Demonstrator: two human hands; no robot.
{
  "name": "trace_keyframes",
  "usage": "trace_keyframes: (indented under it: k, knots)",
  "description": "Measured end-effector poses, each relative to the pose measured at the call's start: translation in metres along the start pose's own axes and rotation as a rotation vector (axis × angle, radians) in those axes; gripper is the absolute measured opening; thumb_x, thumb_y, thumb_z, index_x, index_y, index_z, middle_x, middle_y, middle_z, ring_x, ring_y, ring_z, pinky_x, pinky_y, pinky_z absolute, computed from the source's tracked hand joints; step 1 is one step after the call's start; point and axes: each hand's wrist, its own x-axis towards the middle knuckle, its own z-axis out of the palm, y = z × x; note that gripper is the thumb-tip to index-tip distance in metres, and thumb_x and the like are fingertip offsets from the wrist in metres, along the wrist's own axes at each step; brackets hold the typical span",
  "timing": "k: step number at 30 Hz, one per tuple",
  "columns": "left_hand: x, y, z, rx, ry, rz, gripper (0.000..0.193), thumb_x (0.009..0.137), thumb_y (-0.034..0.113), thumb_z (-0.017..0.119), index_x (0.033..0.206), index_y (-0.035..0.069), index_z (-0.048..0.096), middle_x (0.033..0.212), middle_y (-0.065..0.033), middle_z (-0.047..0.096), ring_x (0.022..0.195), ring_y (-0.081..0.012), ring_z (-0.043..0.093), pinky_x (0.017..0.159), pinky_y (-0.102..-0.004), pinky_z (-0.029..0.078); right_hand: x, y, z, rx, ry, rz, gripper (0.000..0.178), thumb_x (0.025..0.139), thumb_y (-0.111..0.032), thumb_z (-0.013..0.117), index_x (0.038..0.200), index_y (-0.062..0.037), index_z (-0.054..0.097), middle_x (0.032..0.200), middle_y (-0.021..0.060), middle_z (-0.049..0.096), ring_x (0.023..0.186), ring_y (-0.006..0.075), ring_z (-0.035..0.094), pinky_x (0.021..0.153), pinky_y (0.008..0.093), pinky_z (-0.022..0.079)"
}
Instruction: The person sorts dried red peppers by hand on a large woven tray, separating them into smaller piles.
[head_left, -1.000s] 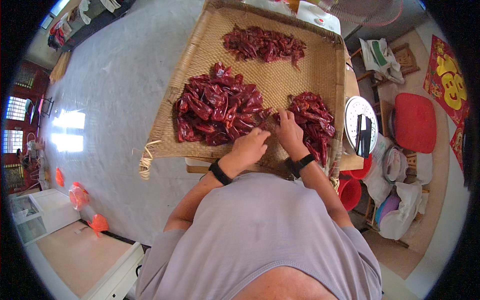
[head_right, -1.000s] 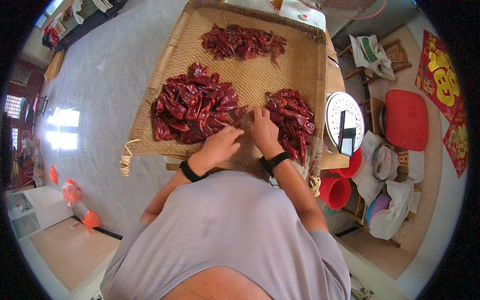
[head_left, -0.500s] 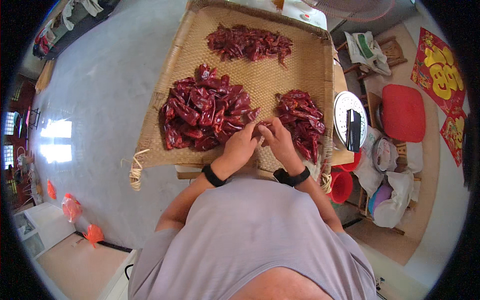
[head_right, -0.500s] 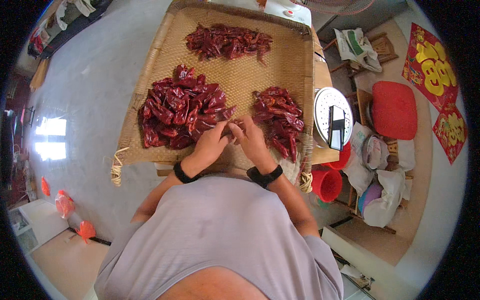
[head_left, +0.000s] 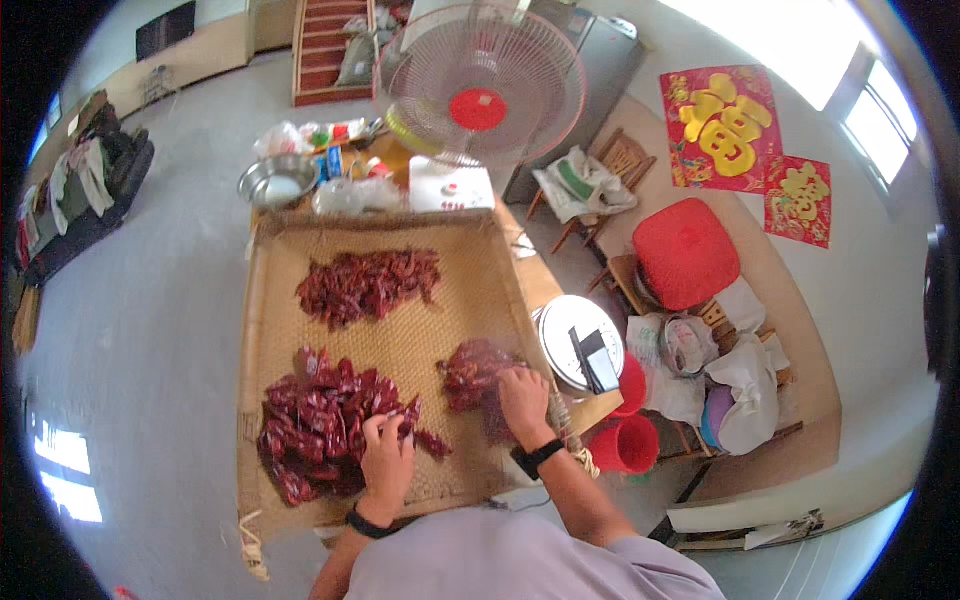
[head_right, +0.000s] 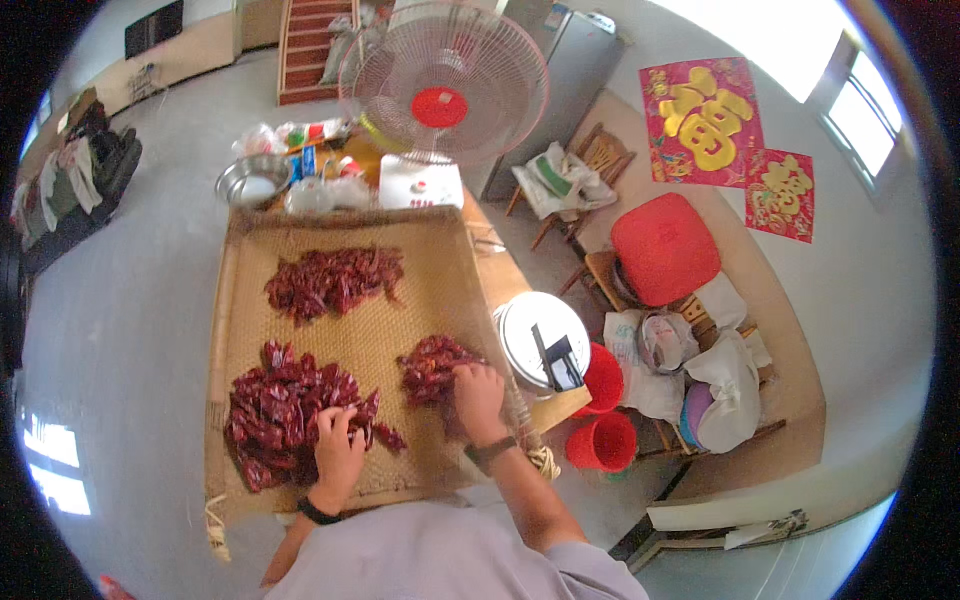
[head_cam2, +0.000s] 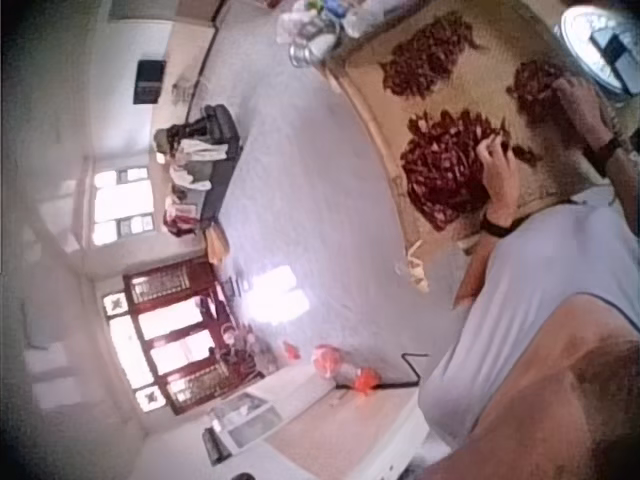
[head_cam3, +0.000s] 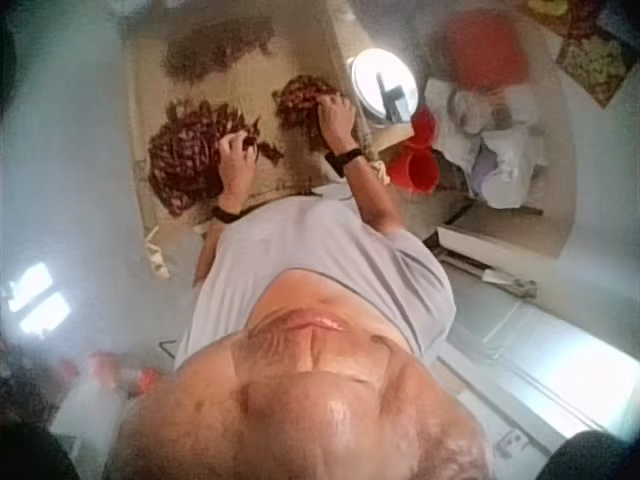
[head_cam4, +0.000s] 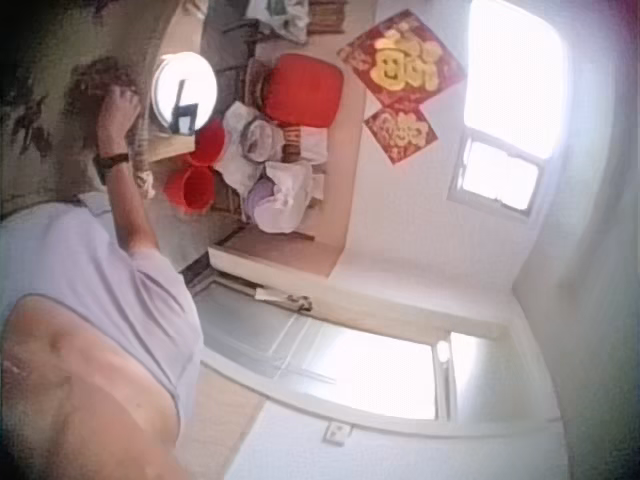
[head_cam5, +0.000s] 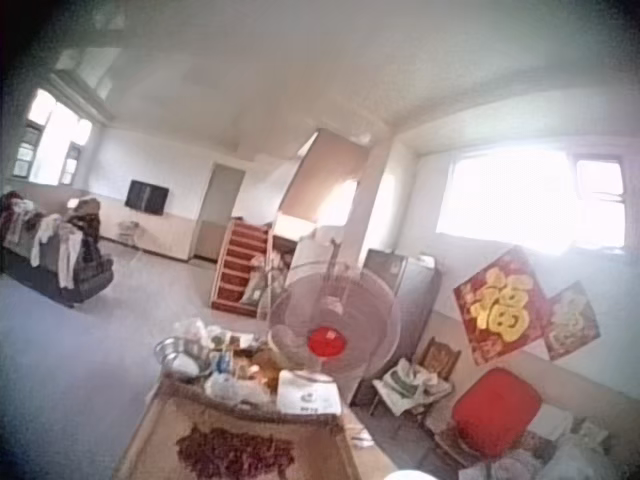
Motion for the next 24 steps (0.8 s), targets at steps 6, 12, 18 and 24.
trace_keyframes:
  k: [6,12,18,24]
  knots:
    - [0.011,-0.007,0.013,-0.254,-0.2,-0.051,0.037,0.083,0.014,0.063,0.118,0.007,0.054,0.106,-0.016,0.055,0.095,-0.0313,0.059,0.077,-0.0416,0.05,0.0,-0.02,-0.014,0.434,-0.068,0.025,0.018,0.093,-0.019,0.055,0.107,-0.0105,0.063,0.1,0.0066,0.065,0.087,0.0259,0.061,0.073,0.0379,0.048]
    - [0.007,0.004,0.025,-0.28,-0.297,-0.028,0.059,0.084,0.016,0.065,0.134,0.0,0.039,0.113,-0.0171,0.061,0.085,-0.0261,0.064,0.078,-0.0363,0.051,-0.015,-0.095,-0.044,1.272,-0.456,0.038,0.025,0.101,-0.017,0.046,0.115,-0.0005,0.058,0.11,0.0088,0.062,0.102,0.0162,0.058,0.09,0.0299,0.046]
    - [0.006,0.032,-0.002,-0.467,-0.362,-0.461,0.046,0.086,0.012,0.065,0.126,-0.005,0.047,0.098,-0.0138,0.064,0.073,-0.0147,0.063,0.062,-0.0308,0.051,-0.021,-0.07,-0.015,1.169,-0.429,-0.001,0.028,0.1,-0.018,0.046,0.119,-0.0012,0.057,0.112,0.0124,0.062,0.104,0.0211,0.059,0.093,0.0305,0.044]
    - [0.01,0.005,-0.004,-0.404,0.167,-0.238,0.049,0.085,0.007,0.062,0.13,-0.003,0.046,0.105,-0.0158,0.061,0.088,-0.0201,0.063,0.074,-0.034,0.051,-0.046,-0.017,-0.003,0.529,-0.43,-0.185,0.031,0.081,-0.016,0.064,0.11,-0.0078,0.061,0.1,0.0132,0.062,0.093,0.0315,0.06,0.077,0.0409,0.051]
